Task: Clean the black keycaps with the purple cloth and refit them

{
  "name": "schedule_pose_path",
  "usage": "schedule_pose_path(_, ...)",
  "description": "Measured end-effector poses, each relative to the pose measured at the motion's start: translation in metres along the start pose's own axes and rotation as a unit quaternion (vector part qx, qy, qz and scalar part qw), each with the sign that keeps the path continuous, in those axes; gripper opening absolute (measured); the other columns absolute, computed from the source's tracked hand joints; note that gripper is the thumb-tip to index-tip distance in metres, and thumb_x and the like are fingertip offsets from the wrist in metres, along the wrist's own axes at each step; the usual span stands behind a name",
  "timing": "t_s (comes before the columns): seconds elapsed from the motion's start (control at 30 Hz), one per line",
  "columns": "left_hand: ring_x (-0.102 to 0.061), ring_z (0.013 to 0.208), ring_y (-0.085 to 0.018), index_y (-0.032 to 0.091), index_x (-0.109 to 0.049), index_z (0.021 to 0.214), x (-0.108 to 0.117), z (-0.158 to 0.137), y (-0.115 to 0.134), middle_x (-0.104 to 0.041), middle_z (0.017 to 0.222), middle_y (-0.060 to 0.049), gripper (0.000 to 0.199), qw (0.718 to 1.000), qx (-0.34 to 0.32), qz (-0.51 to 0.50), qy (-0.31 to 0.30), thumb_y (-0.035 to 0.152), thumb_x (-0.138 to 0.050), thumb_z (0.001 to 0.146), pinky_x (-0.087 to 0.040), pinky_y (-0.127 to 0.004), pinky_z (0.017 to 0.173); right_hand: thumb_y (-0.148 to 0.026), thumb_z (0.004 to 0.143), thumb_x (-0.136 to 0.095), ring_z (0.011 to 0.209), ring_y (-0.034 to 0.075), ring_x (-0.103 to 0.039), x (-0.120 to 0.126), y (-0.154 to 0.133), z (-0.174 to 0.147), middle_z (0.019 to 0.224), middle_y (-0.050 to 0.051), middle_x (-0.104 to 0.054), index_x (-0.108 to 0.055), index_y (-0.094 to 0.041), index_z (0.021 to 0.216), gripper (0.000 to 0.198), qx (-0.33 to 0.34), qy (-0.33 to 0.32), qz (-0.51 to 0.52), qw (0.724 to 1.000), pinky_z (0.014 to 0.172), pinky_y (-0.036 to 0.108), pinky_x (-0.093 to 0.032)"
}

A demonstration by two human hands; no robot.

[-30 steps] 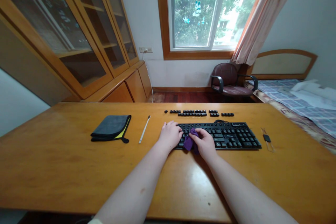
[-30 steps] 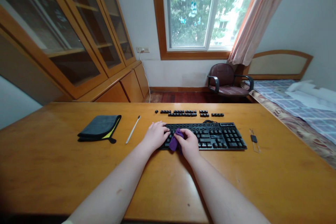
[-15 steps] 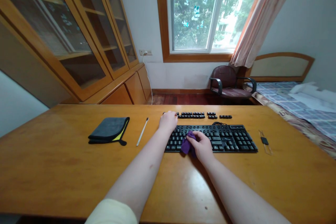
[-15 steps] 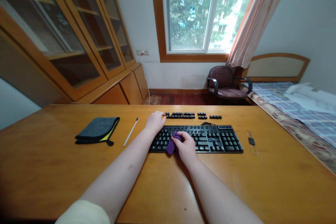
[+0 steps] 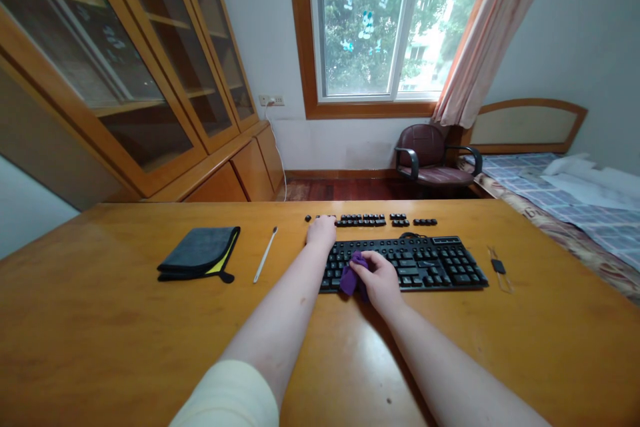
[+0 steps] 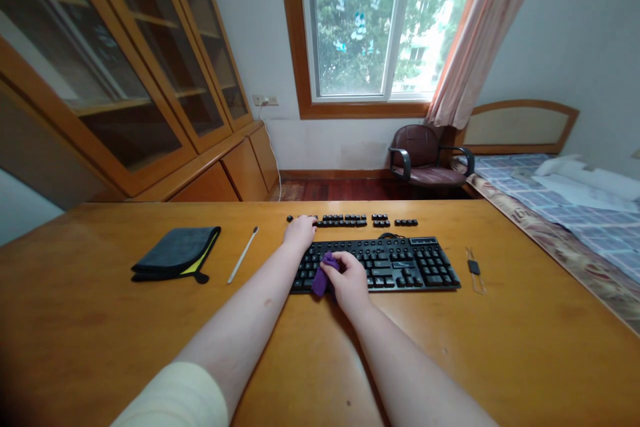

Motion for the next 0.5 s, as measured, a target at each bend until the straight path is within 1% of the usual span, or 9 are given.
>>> schedule_pose_path(0.1,-0.059,0.093,-0.026,0.018,-0.065,0.095,-0.002,0.000,0.000,-0.063,0.098,-0.014,0.023,1.000,-0.003,-0.010,-0.003,0.024,-0.049,0.081,-0.044,-0.037,0.081,-0.035,0.069,-0.064,0.074,0.020,-0.061,0.000,0.000,0.000,0.078,0.004,-0.067,-0.065,-0.019,0.080,0.019,0.003,-0.001,-0.005,1.000,0.072,0.033,-0.047)
schedule_pose_path(0.23,-0.060,0.090,-0.024,0.016,-0.066,0.092,0.003,0.002,-0.002,-0.065,0.094,-0.014,0.020,0.999,-0.001,-0.033,0.006,0.021,-0.052,0.079,-0.045,-0.035,0.079,-0.035,0.069,-0.064,0.073,0.020,-0.061,0.000,-0.001,0.000,0.077,0.004,-0.067,-0.065,-0.019,0.079,0.019,0.003,0.004,-0.003,1.000,0.071,0.033,-0.047)
schedule_pose_path(0.33,-0.060,0.090,-0.023,0.015,-0.065,0.092,0.016,0.000,-0.002,-0.065,0.094,-0.013,0.019,0.998,0.000,-0.061,0.027,0.021,-0.054,0.078,-0.046,-0.033,0.080,-0.036,0.068,-0.065,0.073,0.020,-0.061,0.001,-0.002,0.000,0.076,0.003,-0.067,-0.065,-0.019,0.079,0.020,-0.005,0.009,0.003,1.000,0.071,0.032,-0.047)
schedule_pose_path(0.43,-0.059,0.093,-0.018,0.017,-0.060,0.103,0.036,-0.012,0.002,-0.064,0.103,-0.009,0.026,0.993,-0.013,-0.100,0.066,0.023,-0.052,0.080,-0.045,-0.028,0.084,-0.037,0.067,-0.065,0.074,0.020,-0.061,0.001,-0.002,0.000,0.077,0.004,-0.067,-0.065,-0.018,0.079,0.022,-0.011,0.010,0.007,1.000,0.072,0.033,-0.047)
schedule_pose_path(0.47,-0.059,0.091,-0.016,0.018,-0.059,0.106,0.042,-0.019,0.004,-0.064,0.102,-0.007,0.027,0.989,-0.022,-0.122,0.080,0.024,-0.051,0.081,-0.045,-0.026,0.084,-0.037,0.068,-0.065,0.075,0.021,-0.061,0.001,-0.001,0.001,0.078,0.004,-0.067,-0.065,-0.018,0.080,0.022,-0.011,0.010,0.008,1.000,0.073,0.033,-0.047)
schedule_pose_path(0.5,-0.060,0.087,-0.016,0.016,-0.060,0.103,0.048,-0.029,0.005,-0.065,0.098,-0.007,0.026,0.976,-0.037,-0.191,0.101,0.024,-0.053,0.079,-0.046,-0.026,0.082,-0.037,0.068,-0.066,0.076,0.021,-0.061,0.001,-0.001,0.001,0.080,0.005,-0.067,-0.065,-0.018,0.081,0.023,-0.011,0.011,0.007,1.000,0.074,0.034,-0.047)
Point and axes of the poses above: each hand's wrist, its own z-axis towards the middle knuckle, its own x-axis out of the back of the hand, y = z × x, the point moved 4 cm from there along z, towards the middle knuckle
